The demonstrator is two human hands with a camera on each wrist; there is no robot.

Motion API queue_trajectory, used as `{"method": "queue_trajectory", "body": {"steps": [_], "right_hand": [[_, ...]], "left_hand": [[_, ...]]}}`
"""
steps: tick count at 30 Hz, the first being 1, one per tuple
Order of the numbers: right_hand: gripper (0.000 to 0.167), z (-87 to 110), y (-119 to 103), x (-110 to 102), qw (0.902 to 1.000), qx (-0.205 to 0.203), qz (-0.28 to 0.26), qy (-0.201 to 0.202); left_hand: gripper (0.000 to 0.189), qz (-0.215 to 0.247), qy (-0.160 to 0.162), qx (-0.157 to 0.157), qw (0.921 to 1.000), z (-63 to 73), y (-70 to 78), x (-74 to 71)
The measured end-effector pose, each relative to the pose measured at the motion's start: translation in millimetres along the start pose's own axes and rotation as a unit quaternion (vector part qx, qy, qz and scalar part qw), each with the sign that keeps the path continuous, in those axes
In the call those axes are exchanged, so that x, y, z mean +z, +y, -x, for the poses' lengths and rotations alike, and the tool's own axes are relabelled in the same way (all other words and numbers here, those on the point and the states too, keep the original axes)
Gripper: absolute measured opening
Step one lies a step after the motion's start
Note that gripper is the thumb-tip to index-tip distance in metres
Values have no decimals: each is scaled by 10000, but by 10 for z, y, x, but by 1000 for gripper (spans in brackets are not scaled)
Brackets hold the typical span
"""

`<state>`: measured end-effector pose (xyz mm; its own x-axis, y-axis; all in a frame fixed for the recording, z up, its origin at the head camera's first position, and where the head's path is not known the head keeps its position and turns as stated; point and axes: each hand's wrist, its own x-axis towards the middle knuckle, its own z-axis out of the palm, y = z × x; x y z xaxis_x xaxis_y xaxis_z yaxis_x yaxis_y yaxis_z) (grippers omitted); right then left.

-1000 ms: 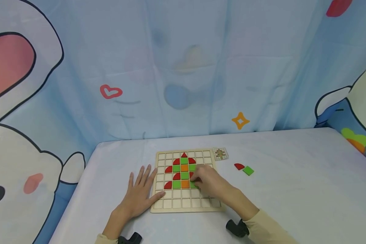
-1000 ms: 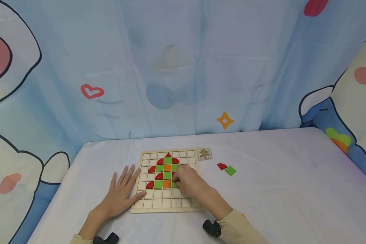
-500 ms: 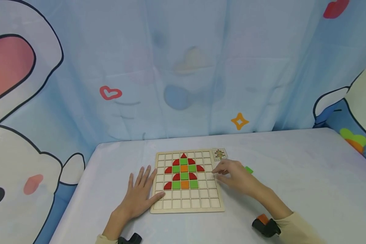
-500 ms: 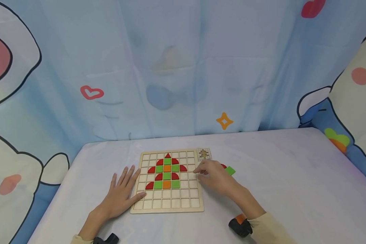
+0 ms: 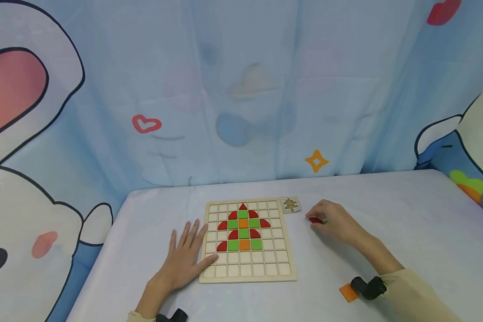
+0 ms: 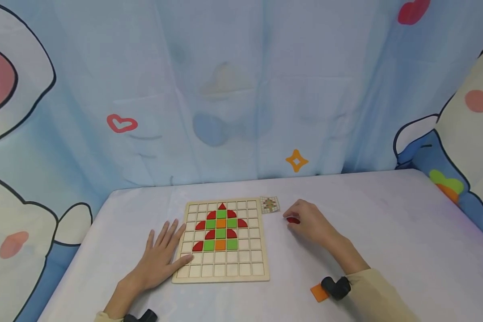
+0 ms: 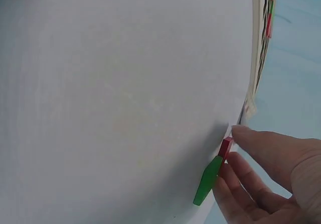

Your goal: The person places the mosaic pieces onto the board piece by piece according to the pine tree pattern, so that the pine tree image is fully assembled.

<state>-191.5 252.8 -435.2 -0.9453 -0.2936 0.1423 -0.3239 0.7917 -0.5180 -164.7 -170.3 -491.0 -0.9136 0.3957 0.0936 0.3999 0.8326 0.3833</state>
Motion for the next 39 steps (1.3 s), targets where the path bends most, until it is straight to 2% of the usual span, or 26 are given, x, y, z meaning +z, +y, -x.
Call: {"method": "queue_trajectory", "body": {"steps": [8,15,20,26,34,39], "right_hand": [[21,-63,36,-52,9988,397,76,-273],[20,-137,49,-106,9945,810,-177,-646],[20,-176,39,-122,9918,1026,-233,-730],[21,-152,40,-110,9937,1001,-94,-498],[17,-80,18,-55,9987,493,-112,74],[17,-43,-4,-16,9990,259,142,329]], "left_hand": [[89,-10,-92,2,10000,0,39,-42],[88,-111,-187,-58,9997,1,41,-58],[88,-102,-229,-71,9997,2,27,-52],[89,-88,-243,-86,9996,-10,45,-72],[89,-121,-252,-69,9996,-16,32,-55],[91,-182,-227,-59,9996,-8,20,-40]]}}
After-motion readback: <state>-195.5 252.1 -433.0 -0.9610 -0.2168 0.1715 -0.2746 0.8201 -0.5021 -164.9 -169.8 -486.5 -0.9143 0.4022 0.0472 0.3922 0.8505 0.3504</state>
